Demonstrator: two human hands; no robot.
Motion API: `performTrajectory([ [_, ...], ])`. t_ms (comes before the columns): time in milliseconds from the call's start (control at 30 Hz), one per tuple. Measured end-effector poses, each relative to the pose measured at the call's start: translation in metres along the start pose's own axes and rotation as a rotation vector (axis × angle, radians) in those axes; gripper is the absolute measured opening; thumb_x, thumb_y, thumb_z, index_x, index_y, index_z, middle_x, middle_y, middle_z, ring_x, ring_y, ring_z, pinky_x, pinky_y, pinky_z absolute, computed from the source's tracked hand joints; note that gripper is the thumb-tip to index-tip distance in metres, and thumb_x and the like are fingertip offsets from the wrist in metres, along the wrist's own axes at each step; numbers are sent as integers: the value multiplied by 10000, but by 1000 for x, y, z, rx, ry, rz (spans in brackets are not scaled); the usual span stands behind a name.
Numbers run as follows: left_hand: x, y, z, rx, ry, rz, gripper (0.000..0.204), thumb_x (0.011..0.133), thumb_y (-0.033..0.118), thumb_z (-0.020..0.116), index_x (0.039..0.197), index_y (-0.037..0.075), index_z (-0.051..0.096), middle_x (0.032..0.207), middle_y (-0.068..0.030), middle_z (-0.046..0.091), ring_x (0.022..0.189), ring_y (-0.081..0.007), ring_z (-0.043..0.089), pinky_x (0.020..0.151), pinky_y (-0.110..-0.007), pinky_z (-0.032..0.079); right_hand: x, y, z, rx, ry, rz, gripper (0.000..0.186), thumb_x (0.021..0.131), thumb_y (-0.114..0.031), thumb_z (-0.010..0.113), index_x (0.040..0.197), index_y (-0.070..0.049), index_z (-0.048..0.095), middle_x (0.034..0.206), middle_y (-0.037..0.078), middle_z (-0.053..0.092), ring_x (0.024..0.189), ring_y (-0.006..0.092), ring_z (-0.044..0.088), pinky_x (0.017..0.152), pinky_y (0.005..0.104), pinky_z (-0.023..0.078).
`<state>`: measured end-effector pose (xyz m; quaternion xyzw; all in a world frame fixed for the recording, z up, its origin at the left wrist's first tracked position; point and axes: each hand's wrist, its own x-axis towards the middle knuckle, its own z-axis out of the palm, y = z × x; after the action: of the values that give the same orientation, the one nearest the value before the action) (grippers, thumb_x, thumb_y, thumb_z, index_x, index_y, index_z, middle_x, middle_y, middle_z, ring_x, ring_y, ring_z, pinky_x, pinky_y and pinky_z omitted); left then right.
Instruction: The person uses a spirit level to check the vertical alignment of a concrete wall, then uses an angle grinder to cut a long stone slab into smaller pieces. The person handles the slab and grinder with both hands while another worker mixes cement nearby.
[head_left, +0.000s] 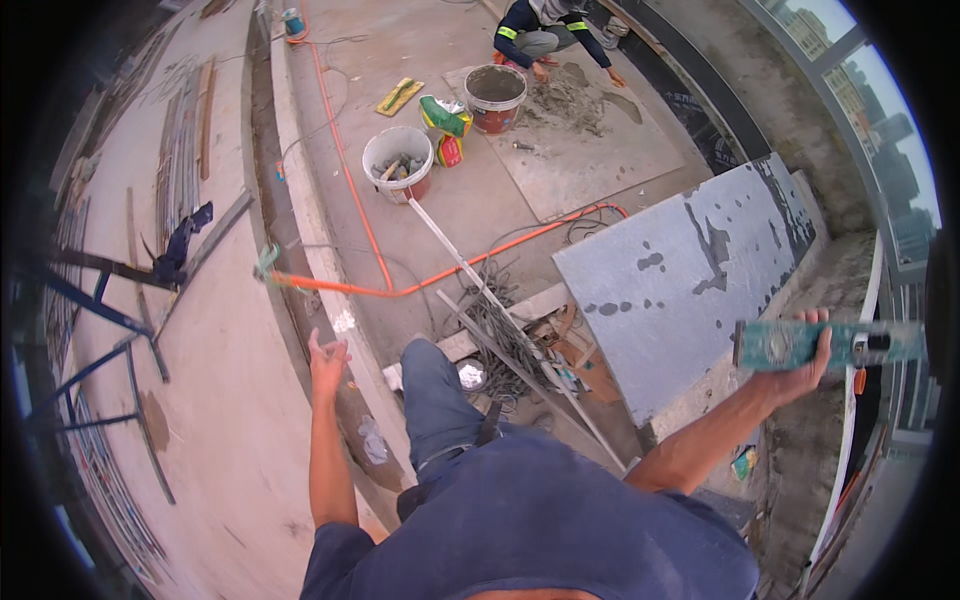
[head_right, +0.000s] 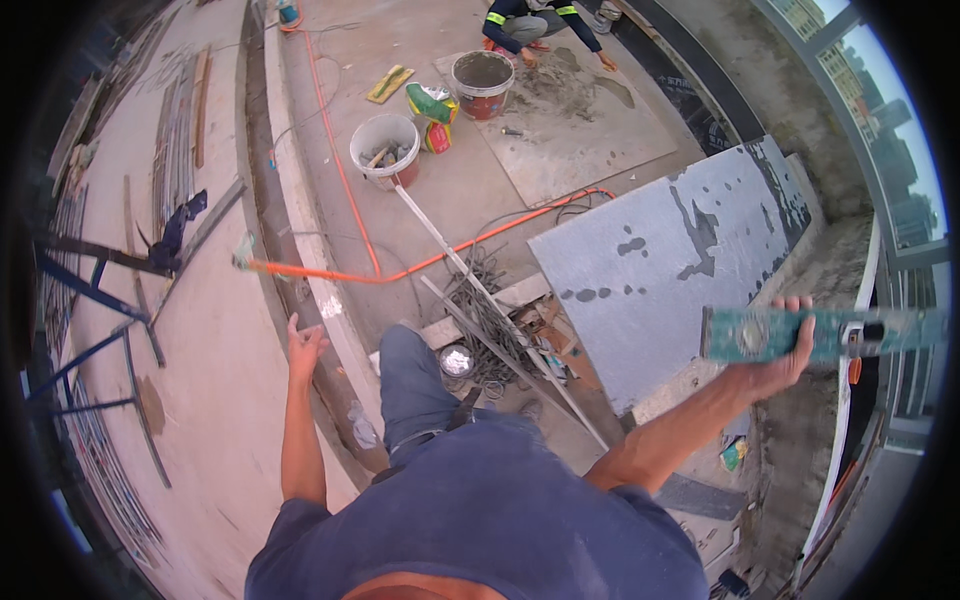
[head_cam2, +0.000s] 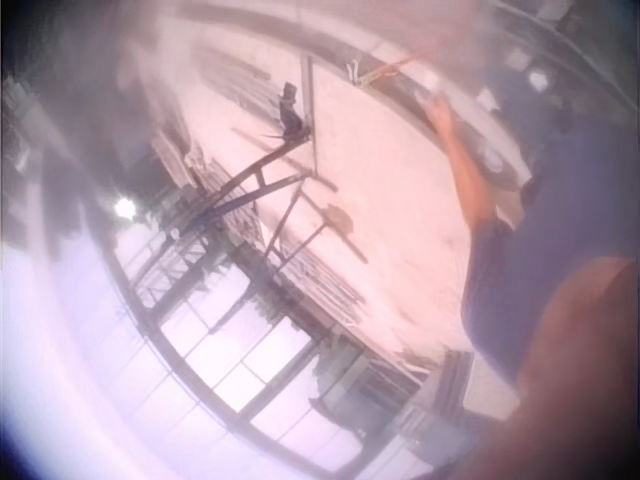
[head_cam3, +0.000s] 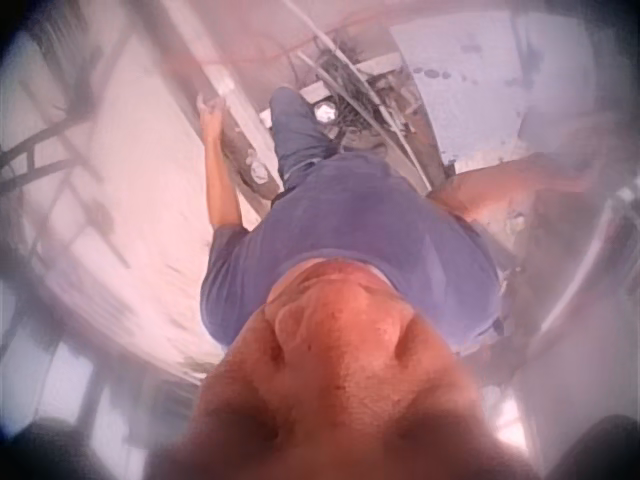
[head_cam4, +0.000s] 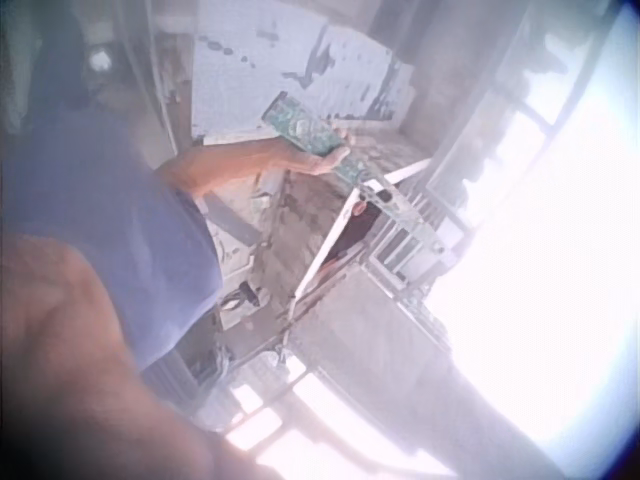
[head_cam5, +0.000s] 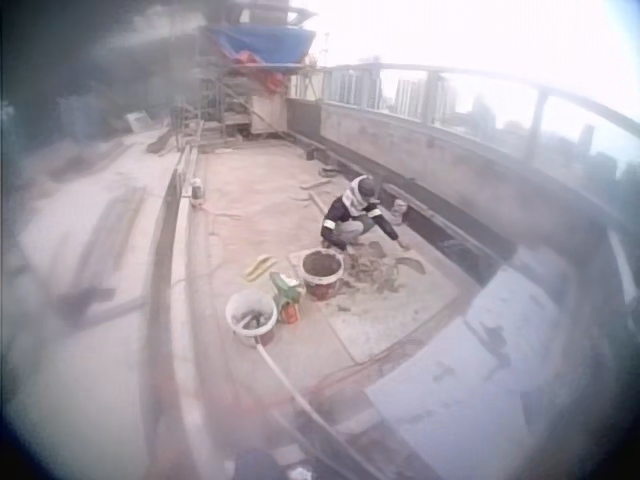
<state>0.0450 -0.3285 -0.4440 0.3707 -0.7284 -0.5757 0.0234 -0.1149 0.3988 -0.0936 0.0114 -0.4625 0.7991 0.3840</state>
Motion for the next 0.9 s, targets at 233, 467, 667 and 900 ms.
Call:
performTrajectory([
  [233, 115, 111, -29, 7, -58, 262, 769, 1030, 277, 807, 1634, -12, 429, 1134, -137, 754, 898, -208, 750, 770, -374, 652, 13, 84, 275, -13, -95, -143, 444, 1072, -47, 667, 1460, 51, 476, 1243, 229, 712, 1047, 307, 750, 900, 477, 652],
  [467, 138, 100, -61, 54, -55, -28, 412, 1118, 320, 668, 1422, 44, 631, 1099, -114, 722, 869, -204, 728, 710, -398, 640, 56, 119, 370, -106, -101, -64, 400, 1023, -5, 735, 1397, -3, 593, 1257, 213, 763, 1054, 293, 795, 869, 433, 681],
  [667, 135, 87, -35, -29, -119, -470, 576, 1146, 455, 623, 1532, 32, 574, 1166, -125, 737, 951, -259, 733, 754, -394, 609, 105, 216, 396, -169, -128, 29, 675, 982, 2, 728, 1606, -12, 471, 1252, 180, 760, 1027, 267, 774, 870, 433, 672],
  [900, 277, 162, 95, -57, -105, -532, 555, 1135, 403, 642, 1530, 20, 582, 1209, -140, 739, 991, -254, 735, 797, -390, 609, 234, 410, 383, -183, -121, -26, 765, 974, 17, 670, 1688, -37, 401, 1057, 58, 680, 935, 170, 687, 886, 345, 578],
])
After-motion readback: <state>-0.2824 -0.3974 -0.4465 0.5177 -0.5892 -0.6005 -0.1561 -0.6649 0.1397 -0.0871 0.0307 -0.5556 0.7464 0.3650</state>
